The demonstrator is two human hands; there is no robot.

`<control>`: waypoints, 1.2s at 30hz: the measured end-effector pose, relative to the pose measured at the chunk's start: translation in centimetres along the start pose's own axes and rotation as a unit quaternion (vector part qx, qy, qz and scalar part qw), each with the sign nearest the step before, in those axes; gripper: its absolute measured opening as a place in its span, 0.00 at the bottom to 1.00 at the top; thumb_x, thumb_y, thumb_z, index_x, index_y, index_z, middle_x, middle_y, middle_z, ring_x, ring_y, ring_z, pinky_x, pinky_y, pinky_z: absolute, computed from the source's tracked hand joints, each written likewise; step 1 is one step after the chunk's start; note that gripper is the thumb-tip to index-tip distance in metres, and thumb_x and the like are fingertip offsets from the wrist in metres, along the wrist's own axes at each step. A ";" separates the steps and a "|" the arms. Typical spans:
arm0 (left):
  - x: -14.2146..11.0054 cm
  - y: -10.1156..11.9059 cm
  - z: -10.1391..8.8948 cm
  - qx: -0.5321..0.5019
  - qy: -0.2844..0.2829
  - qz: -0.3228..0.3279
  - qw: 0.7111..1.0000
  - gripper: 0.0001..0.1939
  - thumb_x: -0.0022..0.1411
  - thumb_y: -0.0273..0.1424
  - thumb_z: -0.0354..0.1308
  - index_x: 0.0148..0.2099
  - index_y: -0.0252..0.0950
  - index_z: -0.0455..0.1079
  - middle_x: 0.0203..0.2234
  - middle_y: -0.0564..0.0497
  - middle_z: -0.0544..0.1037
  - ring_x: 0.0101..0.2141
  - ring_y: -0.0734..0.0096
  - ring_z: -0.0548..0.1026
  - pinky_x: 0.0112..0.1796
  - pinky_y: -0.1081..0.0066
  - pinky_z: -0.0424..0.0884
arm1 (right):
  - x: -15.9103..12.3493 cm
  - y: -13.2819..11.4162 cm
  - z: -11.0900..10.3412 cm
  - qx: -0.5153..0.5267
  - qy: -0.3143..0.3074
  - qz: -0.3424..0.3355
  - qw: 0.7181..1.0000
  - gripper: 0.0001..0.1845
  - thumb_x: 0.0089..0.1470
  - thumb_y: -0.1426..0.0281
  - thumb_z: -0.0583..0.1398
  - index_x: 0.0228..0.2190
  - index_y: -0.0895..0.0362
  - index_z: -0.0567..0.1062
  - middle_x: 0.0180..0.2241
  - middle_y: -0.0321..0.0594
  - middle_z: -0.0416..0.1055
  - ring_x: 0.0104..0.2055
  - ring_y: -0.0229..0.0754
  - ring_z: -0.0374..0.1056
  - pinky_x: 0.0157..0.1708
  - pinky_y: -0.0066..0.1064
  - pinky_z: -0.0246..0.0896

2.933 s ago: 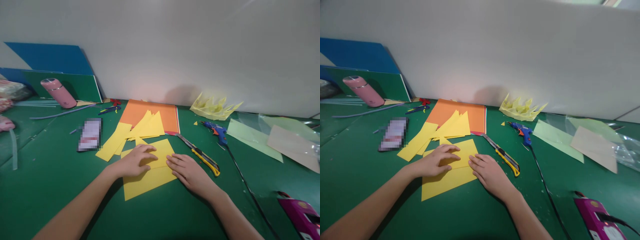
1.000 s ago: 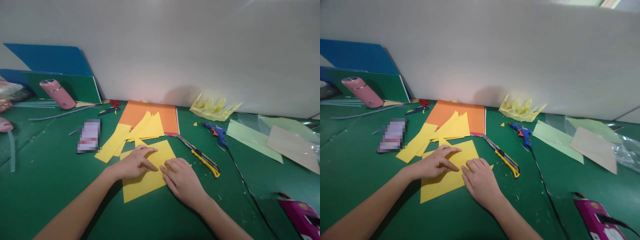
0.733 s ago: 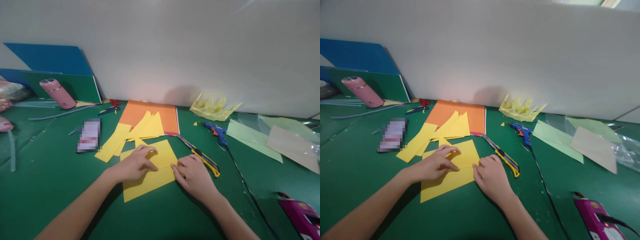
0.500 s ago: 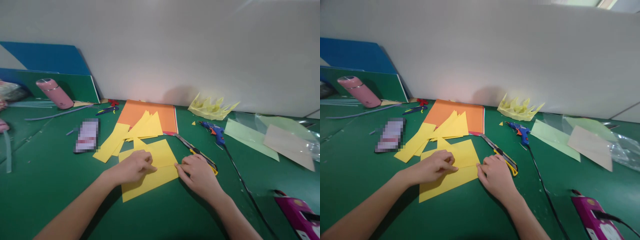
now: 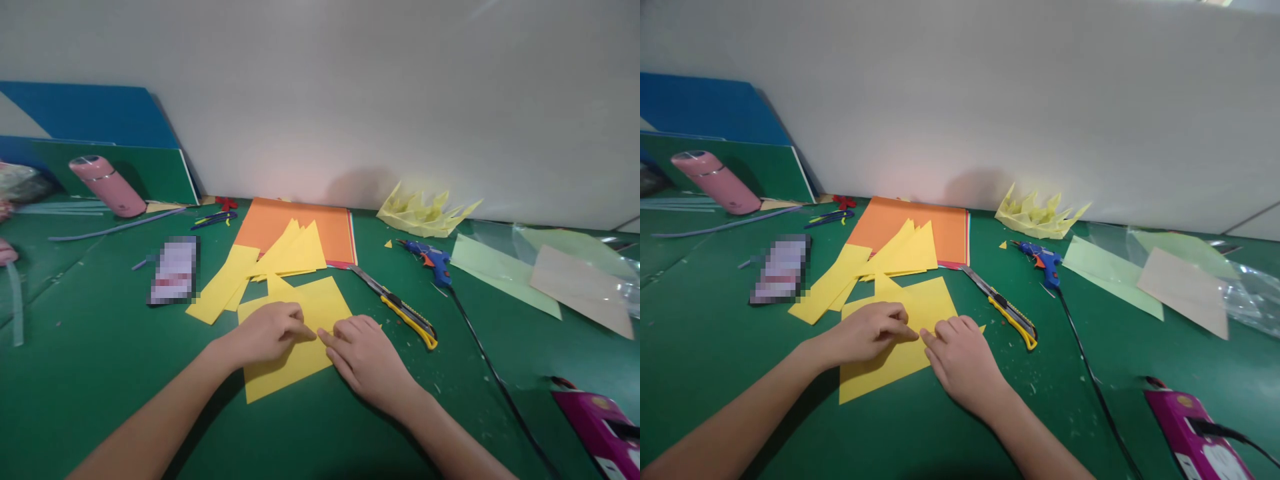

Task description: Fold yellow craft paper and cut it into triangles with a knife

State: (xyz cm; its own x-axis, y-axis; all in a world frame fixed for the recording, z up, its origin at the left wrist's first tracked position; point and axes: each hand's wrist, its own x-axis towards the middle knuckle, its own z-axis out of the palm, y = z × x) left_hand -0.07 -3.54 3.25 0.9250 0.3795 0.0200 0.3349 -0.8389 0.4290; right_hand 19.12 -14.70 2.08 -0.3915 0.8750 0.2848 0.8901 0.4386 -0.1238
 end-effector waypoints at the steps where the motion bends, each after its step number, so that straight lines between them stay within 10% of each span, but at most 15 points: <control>1: -0.1 -0.1 0.0 -0.007 0.002 -0.002 1.000 0.17 0.62 0.22 0.48 0.42 0.41 0.77 0.29 0.50 0.73 0.30 0.70 0.70 0.28 0.70 0.62 | -0.1 0.1 -0.2 -0.001 0.002 0.008 1.000 0.15 0.61 0.72 0.51 0.43 0.57 0.76 0.28 0.41 0.68 0.33 0.44 0.60 0.35 0.36 0.50; 11: -0.5 0.0 -1.2 -0.026 -0.001 -0.042 0.999 0.04 0.60 0.27 0.57 0.33 0.37 0.73 0.34 0.50 0.71 0.38 0.65 0.69 0.36 0.67 0.65 | -1.6 3.5 -1.5 -0.033 0.098 0.113 0.988 0.21 0.58 0.71 0.51 0.16 0.57 0.72 0.19 0.38 0.65 0.27 0.40 0.60 0.33 0.34 0.50; 15: -0.5 0.0 -1.4 -0.045 0.018 -0.096 0.994 0.04 0.57 0.28 0.61 0.34 0.37 0.68 0.46 0.48 0.68 0.49 0.58 0.64 0.45 0.61 0.65 | -2.0 5.6 -1.1 -0.051 0.180 0.175 0.967 0.14 0.59 0.68 0.52 0.28 0.58 0.75 0.32 0.43 0.73 0.36 0.45 0.66 0.37 0.36 0.57; 20: -0.6 -0.1 -1.2 -0.071 0.006 -0.080 0.994 0.05 0.59 0.28 0.59 0.38 0.39 0.65 0.48 0.49 0.67 0.51 0.57 0.62 0.48 0.58 0.63 | -2.4 7.1 0.2 -0.067 0.125 0.216 0.966 0.17 0.60 0.68 0.49 0.47 0.56 0.71 0.41 0.47 0.72 0.41 0.50 0.67 0.41 0.42 0.61; 28: -0.5 -0.2 -0.8 -0.003 0.029 -0.026 0.999 0.06 0.60 0.27 0.59 0.40 0.40 0.68 0.41 0.50 0.70 0.44 0.59 0.64 0.44 0.60 0.63 | -2.9 7.7 0.7 -0.034 0.129 0.253 0.958 0.20 0.57 0.74 0.49 0.50 0.57 0.70 0.41 0.48 0.74 0.40 0.51 0.68 0.41 0.44 0.64; 36: -0.6 0.1 -0.9 0.035 0.051 -0.021 0.998 0.05 0.59 0.27 0.59 0.40 0.39 0.69 0.41 0.49 0.71 0.46 0.58 0.67 0.48 0.55 0.61 | -2.4 7.0 -0.1 0.078 0.110 0.137 0.981 0.22 0.55 0.79 0.49 0.45 0.51 0.74 0.41 0.43 0.73 0.43 0.48 0.66 0.43 0.45 0.62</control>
State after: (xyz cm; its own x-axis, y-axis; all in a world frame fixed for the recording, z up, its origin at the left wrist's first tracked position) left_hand -0.73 -3.50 4.07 0.8878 0.4497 0.0975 0.3879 -0.8454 0.3672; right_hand 26.29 -13.79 0.59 -0.0669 0.9062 0.4175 0.9014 0.2343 -0.3641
